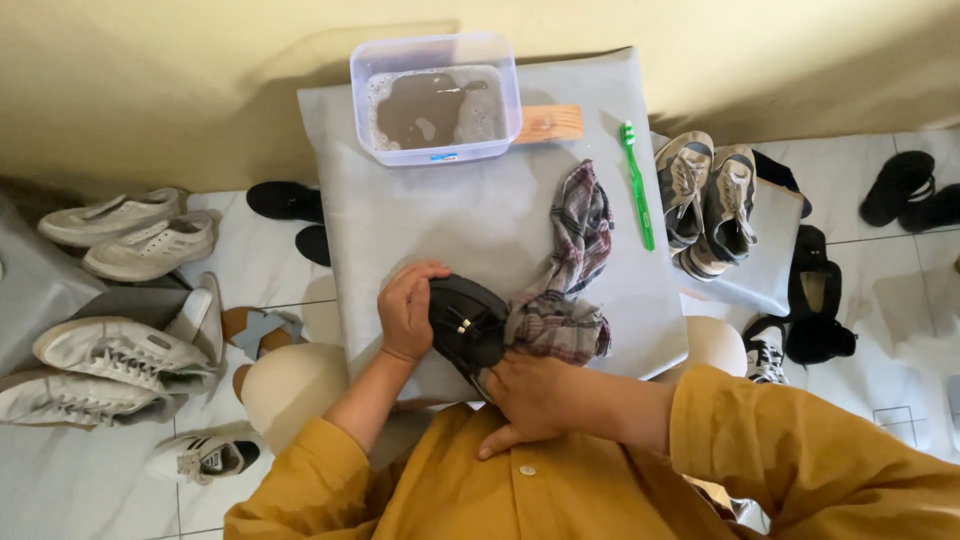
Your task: Detailing a black loafer by cleaning it with a brush, cloth, and soapy water.
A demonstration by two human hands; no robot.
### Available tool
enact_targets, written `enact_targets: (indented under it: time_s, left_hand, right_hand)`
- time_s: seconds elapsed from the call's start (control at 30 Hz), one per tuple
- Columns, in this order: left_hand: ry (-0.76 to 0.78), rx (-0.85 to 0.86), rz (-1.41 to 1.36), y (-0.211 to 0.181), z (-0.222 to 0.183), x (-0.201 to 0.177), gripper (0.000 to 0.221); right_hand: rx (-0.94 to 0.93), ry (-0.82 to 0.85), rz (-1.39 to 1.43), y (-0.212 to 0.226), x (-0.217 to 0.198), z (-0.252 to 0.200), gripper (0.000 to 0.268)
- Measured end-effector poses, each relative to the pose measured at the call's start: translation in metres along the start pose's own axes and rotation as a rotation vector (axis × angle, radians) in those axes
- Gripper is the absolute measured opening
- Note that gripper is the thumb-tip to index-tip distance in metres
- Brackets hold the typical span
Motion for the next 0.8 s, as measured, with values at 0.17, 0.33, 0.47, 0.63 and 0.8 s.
enact_targets:
  time_s: [0.17,0.33,0.47,0.63,0.8]
  left_hand:
    - [-0.003,-0.010,-0.011,0.001,0.000,0.000,0.032]
    - [-0.005,-0.020,-0.026,-0.002,-0.001,0.000,0.032]
    - [-0.029,-0.022,-0.011,0.001,-0.001,0.002,0.037]
    - [-0.029,-0.020,-0.021,0.002,0.001,0.001,0.035]
    - [0.001,-0.046,-0.021,0.008,0.011,0.002,0.033]
  right_hand:
    - [-0.054,-0.076,0.182,-0.002,-0.021,0.017,0.088]
    - [-0.016,-0.185,0.211,-0.015,0.014,0.034,0.080]
    - [-0.054,-0.247,0.197,-0.031,0.052,0.042,0.082]
    - [-0.105,-0.202,0.162,-0.040,0.059,0.046,0.081]
    - [0.067,-0.225,0.277,-0.049,0.055,0.056,0.077]
Point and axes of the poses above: each hand's wrist, its own z-axis towards the middle knuckle, its own x-axis out of the palm, y = z × x, the point moved 5 cm from there along z, towards the middle knuckle, and after that the axes turned 8 degrees about -x, right-handed, at the moved point
